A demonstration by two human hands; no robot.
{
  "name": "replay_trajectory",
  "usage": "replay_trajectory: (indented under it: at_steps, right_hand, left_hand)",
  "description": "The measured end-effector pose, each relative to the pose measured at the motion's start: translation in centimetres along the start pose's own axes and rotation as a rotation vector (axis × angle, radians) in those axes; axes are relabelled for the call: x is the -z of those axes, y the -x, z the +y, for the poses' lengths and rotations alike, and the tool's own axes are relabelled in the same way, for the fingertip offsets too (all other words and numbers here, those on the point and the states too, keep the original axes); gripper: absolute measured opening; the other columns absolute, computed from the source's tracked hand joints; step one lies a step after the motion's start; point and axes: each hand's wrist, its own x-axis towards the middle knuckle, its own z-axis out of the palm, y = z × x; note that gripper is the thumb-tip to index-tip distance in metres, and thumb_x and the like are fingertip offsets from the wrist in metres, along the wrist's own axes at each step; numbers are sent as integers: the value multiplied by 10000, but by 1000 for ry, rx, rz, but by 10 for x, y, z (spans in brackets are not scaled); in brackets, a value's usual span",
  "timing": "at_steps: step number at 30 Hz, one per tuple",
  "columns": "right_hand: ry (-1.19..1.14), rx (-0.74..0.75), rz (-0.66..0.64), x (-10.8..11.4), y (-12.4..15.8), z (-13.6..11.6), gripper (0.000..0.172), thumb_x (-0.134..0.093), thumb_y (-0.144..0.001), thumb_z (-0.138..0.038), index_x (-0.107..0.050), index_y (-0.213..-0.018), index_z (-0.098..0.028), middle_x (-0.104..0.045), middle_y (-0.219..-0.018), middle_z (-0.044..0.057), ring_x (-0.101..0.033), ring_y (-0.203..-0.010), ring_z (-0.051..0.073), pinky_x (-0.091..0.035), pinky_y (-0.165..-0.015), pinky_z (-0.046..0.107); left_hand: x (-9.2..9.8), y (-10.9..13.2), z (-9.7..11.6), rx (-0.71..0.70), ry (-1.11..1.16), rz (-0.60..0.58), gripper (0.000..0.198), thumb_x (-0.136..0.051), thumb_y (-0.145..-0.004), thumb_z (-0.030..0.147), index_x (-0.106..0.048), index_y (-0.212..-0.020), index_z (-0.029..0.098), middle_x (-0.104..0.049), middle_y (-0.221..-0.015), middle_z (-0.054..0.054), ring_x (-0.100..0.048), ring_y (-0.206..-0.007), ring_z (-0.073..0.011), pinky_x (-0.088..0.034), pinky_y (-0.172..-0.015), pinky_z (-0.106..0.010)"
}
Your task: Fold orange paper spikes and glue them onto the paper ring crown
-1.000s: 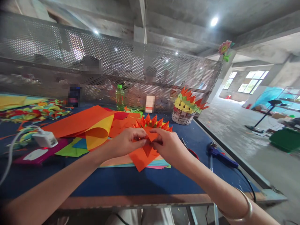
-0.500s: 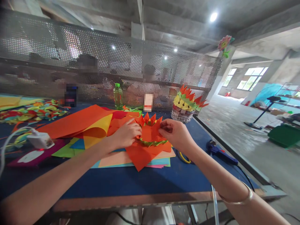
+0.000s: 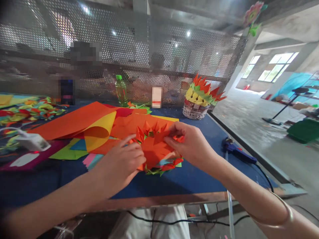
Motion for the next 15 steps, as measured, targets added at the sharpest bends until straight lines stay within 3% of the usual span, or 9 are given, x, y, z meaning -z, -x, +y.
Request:
replay_trajectory:
  at_steps: [2,5,9,12,15]
  right_hand:
    - [33,-14,-15,-2,8,-1,191,-706,-815,-407,-693,-850,-220,-757,-861,10,-673,-784,178,-514,-735,307]
    - [60,-22,-60,-4,17,-1,147,-691,-848,-392,-714,-863,-247,-780,-923,-9,-702,-817,174,-523,-749,292]
    - [82,-31,-136,-4,21,4,111,-671,-871,-372,-712,-860,-268,-795,-990,-22,-746,-895,186,-541,-794,294]
    - [110,-55,-180,-3,18,12,121,-668,-872,-389,-683,-827,-278,-797,-995,-23,-758,-934,210,-554,-793,317]
    - [130,-79,-253,-4,13,20,158,-673,-868,-432,-673,-815,-284,-798,-984,-9,-763,-902,225,-568,-752,330]
  left_hand:
    - [-2,7,9,26,-14,62,137,-731,-821,236,-689,-949,212,-744,-975,-47,-667,-1007,-266,-341,-1170,-560]
    - [-6,16,26,104,-65,289,248,-721,-874,302,-666,-1082,178,-726,-1159,-111,-643,-1126,-287,-355,-1171,-536]
    - [-13,30,59,290,-22,589,140,-710,-916,286,-662,-1034,227,-729,-1055,-79,-662,-1046,-257,-427,-1085,-470]
    - [-20,37,81,399,21,653,126,-760,-884,355,-652,-908,293,-711,-815,6,-658,-818,-202,-466,-918,-399]
    - [-29,39,87,480,40,604,147,-777,-863,374,-651,-862,298,-699,-744,23,-644,-729,-195,-448,-834,-412]
